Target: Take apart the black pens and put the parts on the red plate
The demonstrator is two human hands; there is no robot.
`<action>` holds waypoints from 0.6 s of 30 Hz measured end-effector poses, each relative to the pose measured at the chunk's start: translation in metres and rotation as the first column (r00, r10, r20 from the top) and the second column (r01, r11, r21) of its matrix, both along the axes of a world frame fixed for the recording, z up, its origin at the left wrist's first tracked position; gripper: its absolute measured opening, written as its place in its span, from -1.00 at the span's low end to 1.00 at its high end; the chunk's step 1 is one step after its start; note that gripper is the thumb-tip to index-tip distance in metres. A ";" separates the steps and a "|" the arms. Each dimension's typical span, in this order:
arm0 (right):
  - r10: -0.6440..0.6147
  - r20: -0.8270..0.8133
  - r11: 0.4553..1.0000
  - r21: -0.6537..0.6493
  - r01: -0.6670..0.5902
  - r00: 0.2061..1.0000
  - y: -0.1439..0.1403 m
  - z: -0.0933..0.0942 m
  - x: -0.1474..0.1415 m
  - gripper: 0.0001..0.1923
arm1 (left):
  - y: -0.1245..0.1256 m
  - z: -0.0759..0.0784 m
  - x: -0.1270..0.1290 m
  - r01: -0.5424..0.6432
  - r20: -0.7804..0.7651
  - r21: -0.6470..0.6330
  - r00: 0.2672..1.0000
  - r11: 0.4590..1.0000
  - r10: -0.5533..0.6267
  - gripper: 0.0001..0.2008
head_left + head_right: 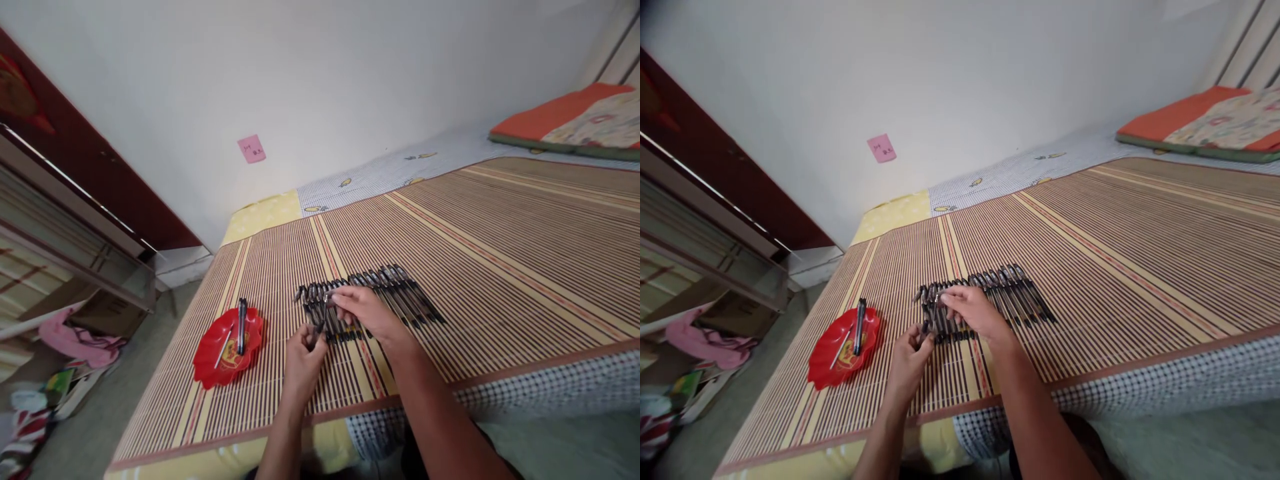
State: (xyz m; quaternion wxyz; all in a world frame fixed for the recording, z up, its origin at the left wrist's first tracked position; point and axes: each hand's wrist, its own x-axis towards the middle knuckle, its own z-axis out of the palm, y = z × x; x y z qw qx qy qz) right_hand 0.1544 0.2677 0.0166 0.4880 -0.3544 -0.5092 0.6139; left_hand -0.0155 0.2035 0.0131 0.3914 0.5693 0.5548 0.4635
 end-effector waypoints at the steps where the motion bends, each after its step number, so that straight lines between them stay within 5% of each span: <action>1: 0.013 -0.009 1.000 -0.008 -0.013 1.000 -0.001 0.001 -0.001 -0.63 | 0.000 0.001 0.002 0.010 0.023 -0.008 1.000 1.000 -0.010 -0.82; 18: 0.132 -0.163 0.990 -0.019 -0.136 0.978 -0.007 0.001 -0.006 -0.69 | -0.007 -0.002 0.007 0.115 0.325 -0.193 0.945 0.975 -0.047 -0.70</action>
